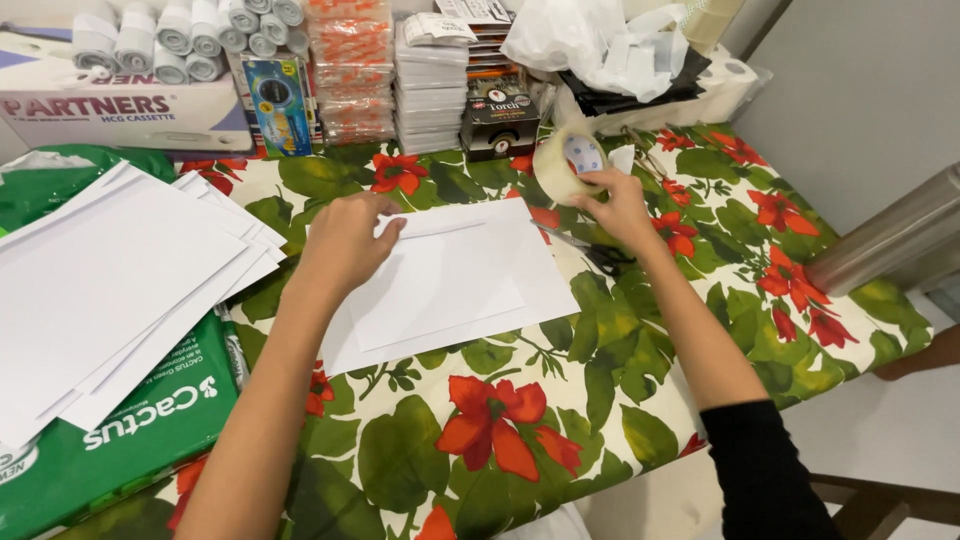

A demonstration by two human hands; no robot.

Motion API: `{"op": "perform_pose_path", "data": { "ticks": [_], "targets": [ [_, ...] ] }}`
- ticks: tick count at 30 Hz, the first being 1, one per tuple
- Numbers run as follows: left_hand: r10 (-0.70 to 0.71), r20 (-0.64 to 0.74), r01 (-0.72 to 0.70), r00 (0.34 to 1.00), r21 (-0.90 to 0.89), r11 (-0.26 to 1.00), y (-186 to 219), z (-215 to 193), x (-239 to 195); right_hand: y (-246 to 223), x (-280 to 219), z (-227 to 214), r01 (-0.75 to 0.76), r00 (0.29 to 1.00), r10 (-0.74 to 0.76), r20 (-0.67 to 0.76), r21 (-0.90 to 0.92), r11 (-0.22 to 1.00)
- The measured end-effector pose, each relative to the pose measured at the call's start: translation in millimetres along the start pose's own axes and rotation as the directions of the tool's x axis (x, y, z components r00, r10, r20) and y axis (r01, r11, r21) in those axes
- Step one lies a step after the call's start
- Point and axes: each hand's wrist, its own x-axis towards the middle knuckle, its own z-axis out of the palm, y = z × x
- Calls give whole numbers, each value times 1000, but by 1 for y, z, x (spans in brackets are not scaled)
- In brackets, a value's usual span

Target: Folding sheets of white paper and securing the folds with clear tape using a dispenser and scissors.

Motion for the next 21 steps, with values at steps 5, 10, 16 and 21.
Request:
{"op": "perform_pose_path", "data": {
  "ticks": [5, 10, 16, 21],
  "targets": [
    [121, -97, -144, 988, -286, 947, 32, 1, -3, -70, -20, -8, 277, 949, -222, -224, 259, 925],
    [201, -213, -283, 956, -504, 816, 73, -14, -15, -143, -35, -13, 451, 879, -315, -357, 410, 793],
    [228, -188, -273, 955, -857, 437, 104, -31, -34, -158, -44, -1, 601, 793, -386, -471, 504, 620],
    [419, -203, -375, 885, -844, 384, 117, -49, -48, -129, -43, 21, 665, 726, -402, -558, 422, 616]
  ]
}}
